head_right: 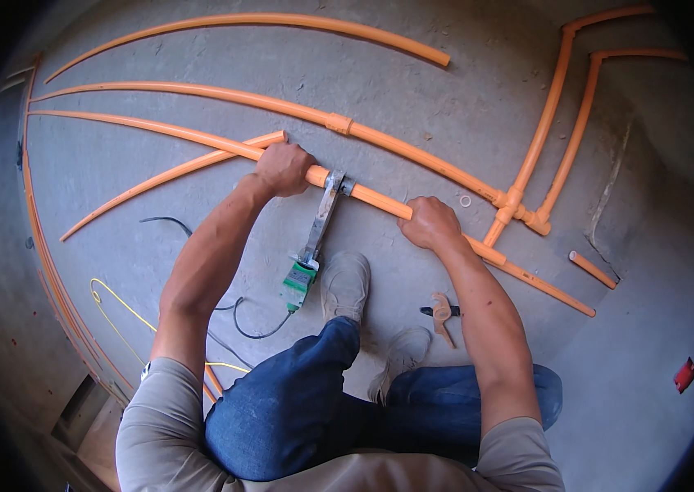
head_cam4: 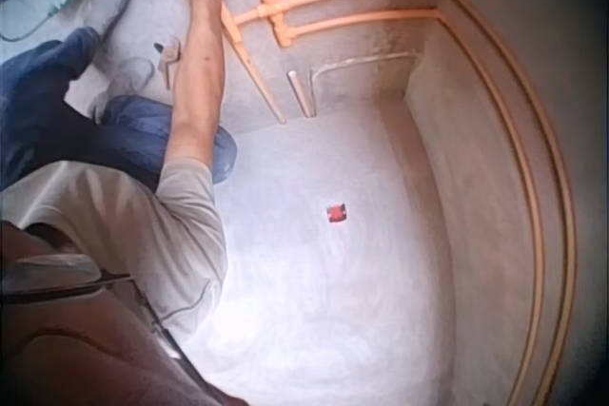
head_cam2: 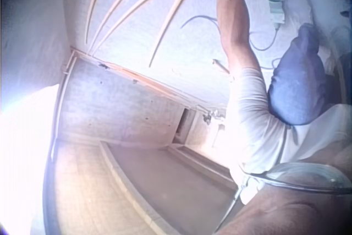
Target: The person connects orange conduit pipes on a concrete floor by heating the pipe ends with a specialized heating tool and pressing them together.
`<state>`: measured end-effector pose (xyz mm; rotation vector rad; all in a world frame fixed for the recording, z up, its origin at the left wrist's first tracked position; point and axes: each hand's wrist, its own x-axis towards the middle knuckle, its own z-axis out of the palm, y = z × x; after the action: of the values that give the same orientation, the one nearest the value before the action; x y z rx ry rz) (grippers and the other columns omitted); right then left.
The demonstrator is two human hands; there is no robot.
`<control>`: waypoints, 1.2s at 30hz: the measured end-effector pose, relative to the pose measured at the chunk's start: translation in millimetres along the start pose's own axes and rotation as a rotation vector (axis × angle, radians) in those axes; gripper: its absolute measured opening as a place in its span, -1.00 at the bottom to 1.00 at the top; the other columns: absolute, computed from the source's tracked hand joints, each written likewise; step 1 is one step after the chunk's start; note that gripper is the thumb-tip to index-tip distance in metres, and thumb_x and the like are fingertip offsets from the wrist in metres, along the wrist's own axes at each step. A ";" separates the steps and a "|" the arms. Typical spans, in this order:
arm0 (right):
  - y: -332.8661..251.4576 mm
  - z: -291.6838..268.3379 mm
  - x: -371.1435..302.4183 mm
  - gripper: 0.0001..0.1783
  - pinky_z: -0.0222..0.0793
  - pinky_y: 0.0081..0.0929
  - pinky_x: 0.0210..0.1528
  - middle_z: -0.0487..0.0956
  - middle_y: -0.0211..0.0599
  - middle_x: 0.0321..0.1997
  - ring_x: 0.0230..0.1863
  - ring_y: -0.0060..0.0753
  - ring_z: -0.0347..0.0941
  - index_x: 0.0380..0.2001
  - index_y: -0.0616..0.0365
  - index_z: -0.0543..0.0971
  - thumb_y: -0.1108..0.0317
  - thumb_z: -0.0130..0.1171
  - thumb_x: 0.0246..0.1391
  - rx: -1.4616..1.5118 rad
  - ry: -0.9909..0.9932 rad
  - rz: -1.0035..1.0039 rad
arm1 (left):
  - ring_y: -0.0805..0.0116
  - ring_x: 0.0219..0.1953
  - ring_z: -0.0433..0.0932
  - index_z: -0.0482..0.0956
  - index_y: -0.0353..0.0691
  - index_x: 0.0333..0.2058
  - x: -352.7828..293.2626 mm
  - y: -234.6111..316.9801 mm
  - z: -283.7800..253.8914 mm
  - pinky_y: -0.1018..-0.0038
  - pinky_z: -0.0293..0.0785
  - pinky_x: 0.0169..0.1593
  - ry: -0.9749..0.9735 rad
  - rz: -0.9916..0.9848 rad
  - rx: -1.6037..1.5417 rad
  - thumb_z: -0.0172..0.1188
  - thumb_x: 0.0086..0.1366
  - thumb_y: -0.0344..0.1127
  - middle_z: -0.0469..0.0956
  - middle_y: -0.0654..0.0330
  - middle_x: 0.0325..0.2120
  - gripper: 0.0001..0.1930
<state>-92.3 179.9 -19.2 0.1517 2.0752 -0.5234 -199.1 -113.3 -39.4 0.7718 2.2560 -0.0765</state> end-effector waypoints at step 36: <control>6.5 33.2 -5.2 -0.68 0.55 0.06 -0.05 0.71 0.04 -0.31 -0.18 0.18 0.67 -0.24 0.12 0.65 0.08 0.30 0.15 -0.113 0.363 -0.129 | -0.16 0.15 0.51 0.51 -0.26 0.12 -250.1 51.7 184.0 0.12 0.44 0.25 0.106 -0.311 -0.760 0.37 -0.01 -0.36 0.58 -0.13 0.02 -0.37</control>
<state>-61.5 172.2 -31.8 0.0480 2.4754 -0.4812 82.2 -248.2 2.6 0.0195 2.2277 0.6497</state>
